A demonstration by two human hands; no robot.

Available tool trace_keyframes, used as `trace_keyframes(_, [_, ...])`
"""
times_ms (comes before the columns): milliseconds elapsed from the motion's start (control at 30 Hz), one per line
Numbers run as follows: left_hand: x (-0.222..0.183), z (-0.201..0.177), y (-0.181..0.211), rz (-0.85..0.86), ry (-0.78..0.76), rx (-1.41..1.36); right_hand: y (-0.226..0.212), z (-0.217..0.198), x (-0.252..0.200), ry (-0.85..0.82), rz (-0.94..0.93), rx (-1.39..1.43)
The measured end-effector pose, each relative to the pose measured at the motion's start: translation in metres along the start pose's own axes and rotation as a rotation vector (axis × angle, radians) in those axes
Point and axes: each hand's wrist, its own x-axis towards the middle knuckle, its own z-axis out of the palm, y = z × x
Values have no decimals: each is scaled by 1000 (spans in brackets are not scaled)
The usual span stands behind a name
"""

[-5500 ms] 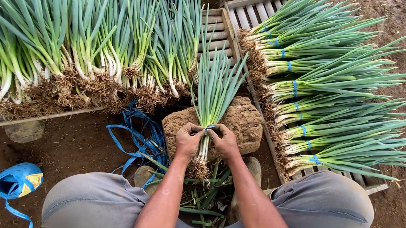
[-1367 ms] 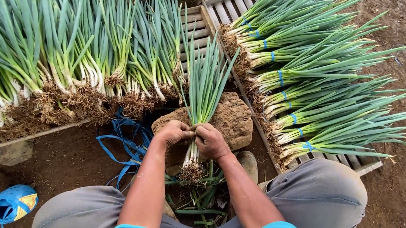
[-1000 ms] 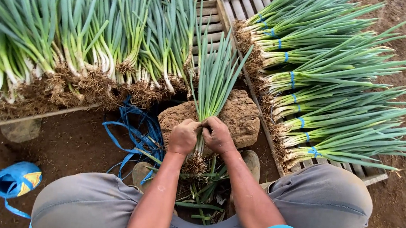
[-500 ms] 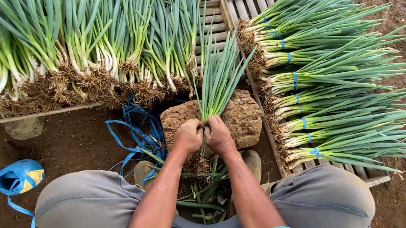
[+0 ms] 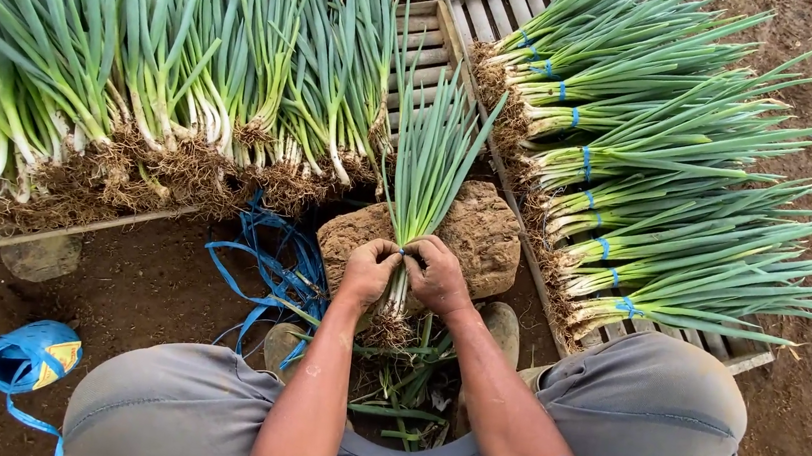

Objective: Gathering harvested green onions into bunches and tying them with plastic string for transport.

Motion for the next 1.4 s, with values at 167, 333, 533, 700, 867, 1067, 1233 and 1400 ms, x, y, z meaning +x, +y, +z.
trace_keyframes(167, [4, -1, -5, 13, 13, 37, 9, 6, -3, 26, -4, -27])
trace_keyframes(333, [6, 2, -5, 3, 20, 7, 12, 9, -4, 43, 13, -54])
trace_keyframes(533, [3, 1, 2, 119, 30, 276, 14, 9, -5, 89, -11, -129])
trace_keyframes(700, [4, -7, -1, 216, 119, 536, 26, 8, -7, 97, 39, -164])
trace_keyframes(867, [3, -7, -5, 184, 109, 567, 37, 18, -16, 84, 55, -214])
trace_keyframes(1067, [4, -7, -10, 197, 110, 598, 43, 19, -18, 95, 74, -236])
trace_keyframes(1233, [-4, -12, 10, 162, 25, 495, 36, 7, -19, 109, 207, -182])
trace_keyframes(1400, [-14, -2, 34, -46, 5, 267, 17, -1, -7, -132, 926, 15])
